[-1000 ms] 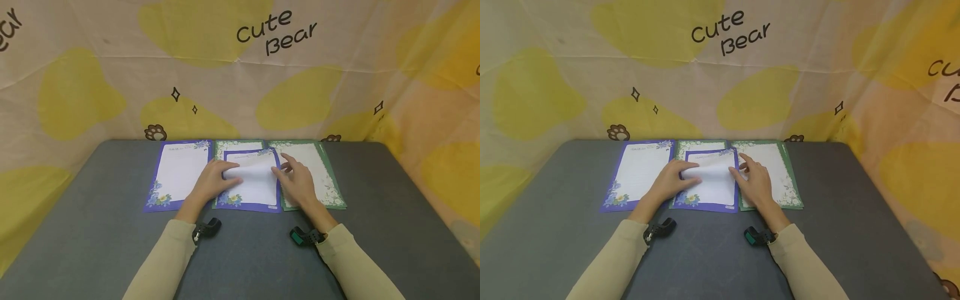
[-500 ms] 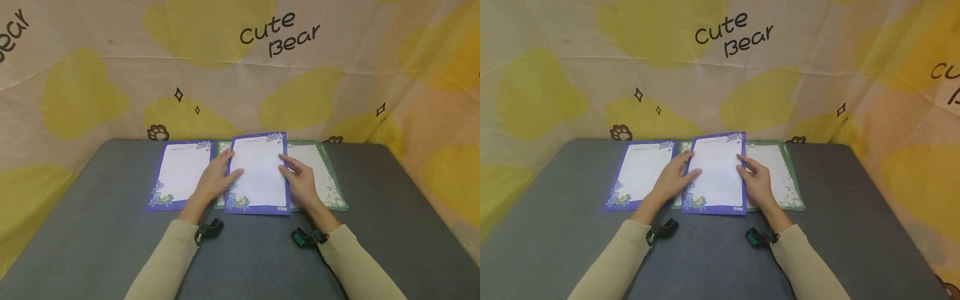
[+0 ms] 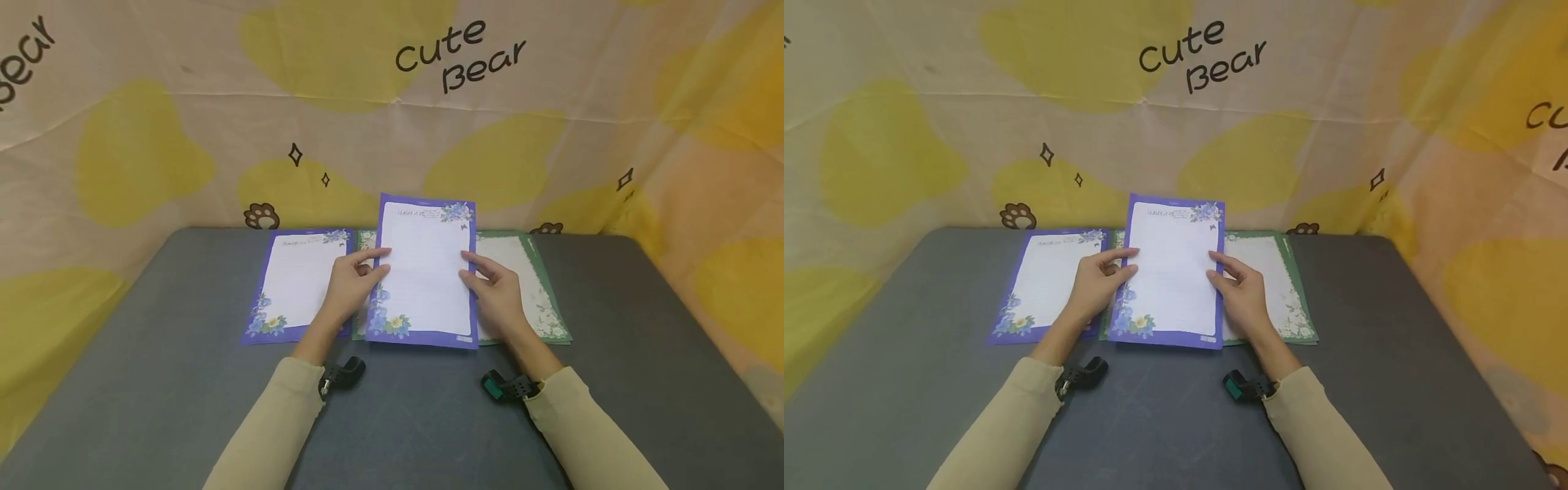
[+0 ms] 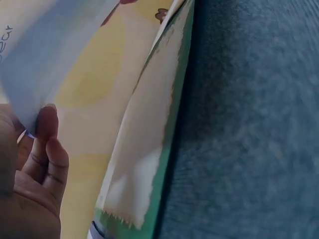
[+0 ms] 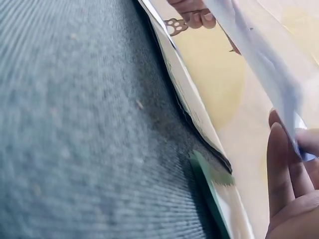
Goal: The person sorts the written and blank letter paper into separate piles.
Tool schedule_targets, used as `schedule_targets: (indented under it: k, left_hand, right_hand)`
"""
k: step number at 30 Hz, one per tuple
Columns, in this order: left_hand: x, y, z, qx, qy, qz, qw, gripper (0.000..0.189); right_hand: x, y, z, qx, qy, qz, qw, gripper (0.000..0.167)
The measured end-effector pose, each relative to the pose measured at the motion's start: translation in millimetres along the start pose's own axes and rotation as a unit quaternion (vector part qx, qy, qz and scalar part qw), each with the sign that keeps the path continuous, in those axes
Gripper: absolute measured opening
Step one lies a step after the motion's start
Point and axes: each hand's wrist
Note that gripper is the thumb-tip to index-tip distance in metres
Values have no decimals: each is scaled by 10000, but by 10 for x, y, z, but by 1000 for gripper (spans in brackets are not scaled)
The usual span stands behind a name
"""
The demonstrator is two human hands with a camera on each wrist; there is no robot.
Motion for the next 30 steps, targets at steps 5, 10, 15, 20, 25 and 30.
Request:
schedule_targets:
  k: [5, 10, 15, 20, 25, 30]
  left_hand:
    - [58, 13, 17, 15, -19, -224, 9997, 32]
    - [89, 6, 26, 85, -35, -410, 9991, 33]
    - [160, 17, 34, 145, 67, -357, 9992, 33]
    - [246, 120, 50, 335, 361, -6, 9988, 29]
    - [303, 263, 77, 250, 695, -75, 9972, 32]
    - [315, 456, 120, -112, 681, -522, 9962, 38]
  right_hand:
    - [-66, 0, 16, 29, 65, 174, 9998, 45]
    - [-180, -31, 40, 415, 388, 909, 9942, 47]
    - [-261, -24, 24, 695, 89, 880, 9937, 35]
    - [-371, -34, -37, 507, -609, -66, 9968, 34]
    - [-454, -14, -76, 86, -654, -482, 9967, 43]
    - [-551, -36, -103, -594, -365, -207, 9974, 50]
Point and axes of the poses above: each hand's wrist, its own z-axis away from the middle knuckle, its own y-axis out of the back of the hand, x = y × z, and after that the axes turned 10 degrees about y, right-handed
